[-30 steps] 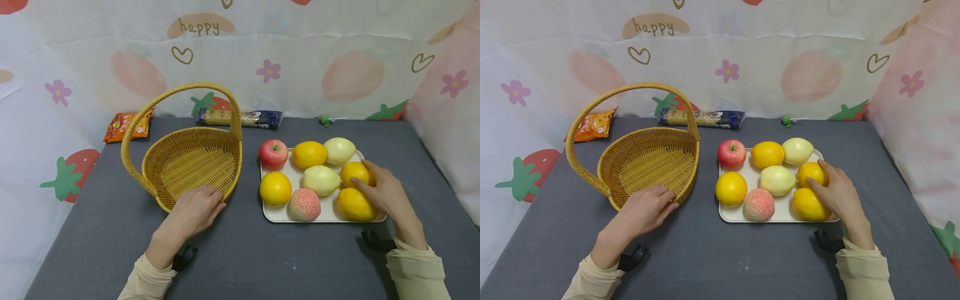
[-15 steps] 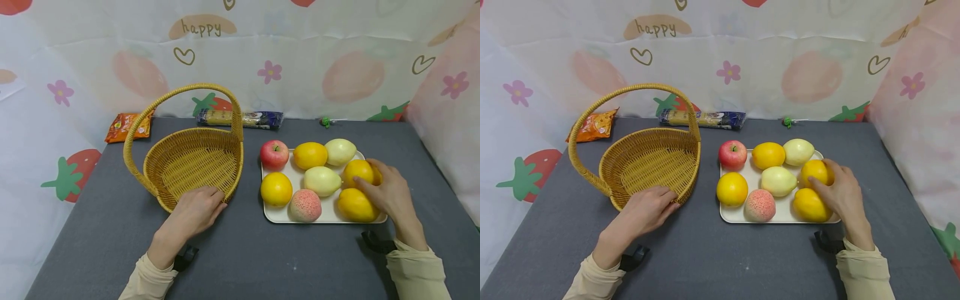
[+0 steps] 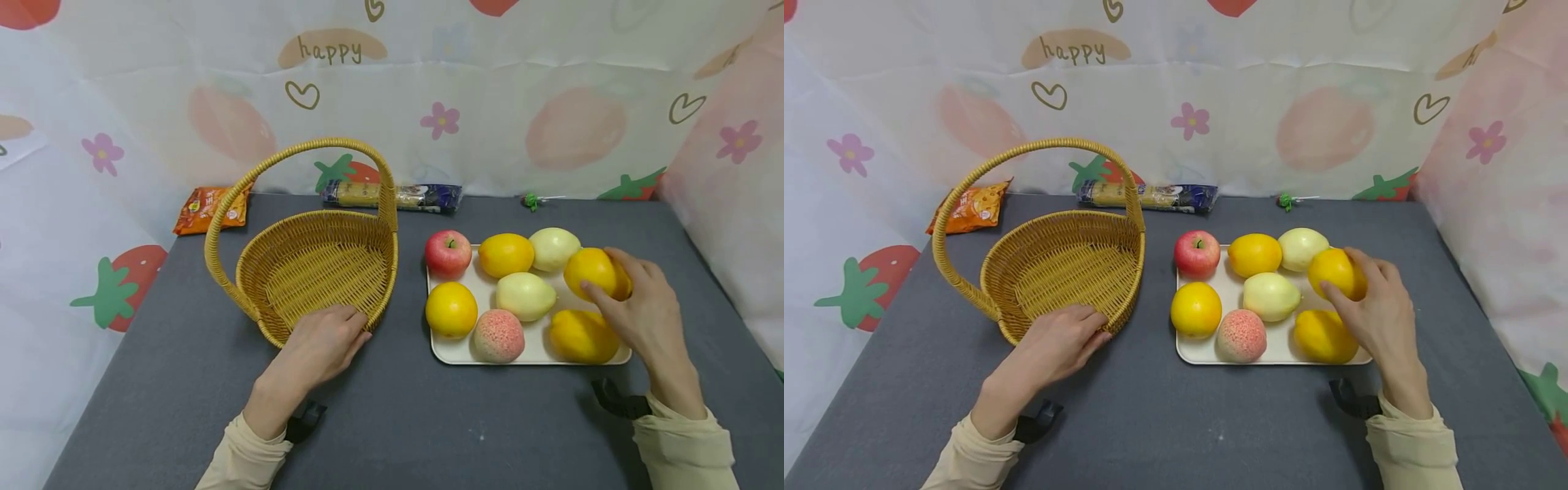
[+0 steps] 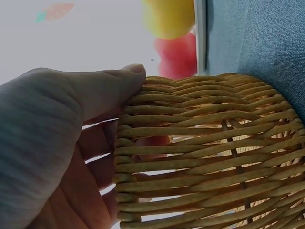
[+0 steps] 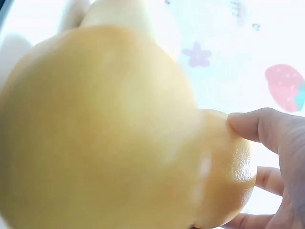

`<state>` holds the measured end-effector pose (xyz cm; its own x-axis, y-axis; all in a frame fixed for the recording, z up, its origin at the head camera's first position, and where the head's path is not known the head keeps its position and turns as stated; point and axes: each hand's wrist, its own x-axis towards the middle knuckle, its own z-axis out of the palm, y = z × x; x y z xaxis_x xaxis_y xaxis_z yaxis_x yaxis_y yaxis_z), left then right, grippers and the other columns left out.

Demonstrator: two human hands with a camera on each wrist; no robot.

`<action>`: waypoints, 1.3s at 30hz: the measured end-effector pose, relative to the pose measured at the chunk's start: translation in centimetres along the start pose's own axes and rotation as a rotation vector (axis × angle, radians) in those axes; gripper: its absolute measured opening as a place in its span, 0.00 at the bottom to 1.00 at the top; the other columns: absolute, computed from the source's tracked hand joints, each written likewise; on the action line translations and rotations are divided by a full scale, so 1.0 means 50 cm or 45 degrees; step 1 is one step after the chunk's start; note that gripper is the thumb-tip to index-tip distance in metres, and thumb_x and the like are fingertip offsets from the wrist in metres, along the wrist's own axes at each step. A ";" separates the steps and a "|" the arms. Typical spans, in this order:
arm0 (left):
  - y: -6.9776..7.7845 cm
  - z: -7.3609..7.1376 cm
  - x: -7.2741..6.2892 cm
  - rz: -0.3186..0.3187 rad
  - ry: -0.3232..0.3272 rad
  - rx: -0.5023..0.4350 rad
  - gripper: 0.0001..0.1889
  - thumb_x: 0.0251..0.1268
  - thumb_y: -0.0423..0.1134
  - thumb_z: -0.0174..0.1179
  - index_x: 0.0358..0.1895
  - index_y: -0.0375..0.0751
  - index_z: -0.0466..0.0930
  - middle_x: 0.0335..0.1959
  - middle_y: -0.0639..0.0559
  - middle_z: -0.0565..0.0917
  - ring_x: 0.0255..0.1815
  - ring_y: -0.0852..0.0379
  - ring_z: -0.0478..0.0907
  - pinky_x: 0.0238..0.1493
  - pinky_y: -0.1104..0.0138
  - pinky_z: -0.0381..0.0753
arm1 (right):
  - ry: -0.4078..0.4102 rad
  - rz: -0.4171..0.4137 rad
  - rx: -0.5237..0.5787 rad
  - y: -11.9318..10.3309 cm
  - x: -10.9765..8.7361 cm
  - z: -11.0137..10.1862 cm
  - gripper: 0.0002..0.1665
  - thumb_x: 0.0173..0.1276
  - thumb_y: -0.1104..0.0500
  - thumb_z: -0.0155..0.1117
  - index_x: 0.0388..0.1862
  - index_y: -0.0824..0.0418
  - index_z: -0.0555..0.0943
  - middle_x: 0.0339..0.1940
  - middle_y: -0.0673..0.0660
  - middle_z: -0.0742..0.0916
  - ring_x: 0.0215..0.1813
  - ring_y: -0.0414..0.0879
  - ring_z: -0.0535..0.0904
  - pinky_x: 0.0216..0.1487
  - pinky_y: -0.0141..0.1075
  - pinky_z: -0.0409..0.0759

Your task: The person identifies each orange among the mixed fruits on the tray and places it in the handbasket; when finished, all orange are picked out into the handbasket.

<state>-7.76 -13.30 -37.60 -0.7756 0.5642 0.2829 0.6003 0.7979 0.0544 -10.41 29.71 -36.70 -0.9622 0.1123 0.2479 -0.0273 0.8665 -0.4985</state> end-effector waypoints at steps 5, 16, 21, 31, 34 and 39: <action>-0.001 -0.003 -0.004 0.005 -0.003 0.009 0.08 0.60 0.40 0.67 0.28 0.47 0.77 0.24 0.55 0.78 0.26 0.58 0.76 0.28 0.64 0.76 | 0.059 -0.060 0.015 -0.037 -0.011 -0.013 0.37 0.66 0.46 0.65 0.69 0.60 0.70 0.61 0.76 0.73 0.54 0.72 0.70 0.48 0.63 0.68; 0.002 -0.004 -0.004 0.033 0.018 0.038 0.07 0.60 0.37 0.66 0.27 0.47 0.77 0.23 0.55 0.77 0.24 0.57 0.76 0.26 0.63 0.76 | 0.128 -0.241 0.088 -0.109 -0.014 -0.026 0.38 0.60 0.52 0.73 0.68 0.56 0.72 0.60 0.70 0.76 0.49 0.65 0.73 0.41 0.47 0.67; 0.003 -0.006 -0.006 0.032 0.010 0.045 0.07 0.61 0.37 0.66 0.28 0.47 0.77 0.23 0.55 0.77 0.25 0.57 0.76 0.26 0.64 0.77 | 0.132 -0.403 0.079 -0.155 0.003 -0.031 0.38 0.58 0.52 0.74 0.68 0.55 0.73 0.59 0.67 0.77 0.44 0.59 0.73 0.39 0.44 0.66; 0.005 -0.008 -0.002 0.036 -0.025 0.020 0.07 0.61 0.37 0.65 0.28 0.47 0.76 0.24 0.56 0.77 0.25 0.59 0.75 0.26 0.65 0.76 | 0.074 -0.645 0.063 -0.264 0.053 -0.019 0.38 0.57 0.51 0.75 0.66 0.53 0.73 0.56 0.63 0.78 0.46 0.56 0.77 0.40 0.50 0.76; 0.004 -0.009 -0.003 0.034 -0.033 0.021 0.07 0.61 0.37 0.66 0.28 0.47 0.76 0.24 0.56 0.77 0.25 0.58 0.75 0.26 0.65 0.75 | 0.069 -0.747 0.077 -0.297 0.065 0.000 0.37 0.57 0.49 0.75 0.65 0.54 0.73 0.56 0.64 0.79 0.45 0.56 0.78 0.41 0.48 0.78; 0.006 -0.009 -0.004 0.034 -0.024 0.016 0.07 0.61 0.36 0.66 0.28 0.46 0.77 0.24 0.55 0.77 0.26 0.58 0.75 0.27 0.65 0.76 | 0.040 -0.911 0.104 -0.358 0.077 0.038 0.37 0.58 0.47 0.74 0.64 0.56 0.74 0.56 0.64 0.79 0.42 0.56 0.79 0.41 0.46 0.79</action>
<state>-7.36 -13.26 -37.21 -0.7627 0.5893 0.2663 0.6186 0.7849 0.0348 -14.16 13.72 -28.41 -0.6928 -0.4541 0.5601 -0.6694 0.6938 -0.2655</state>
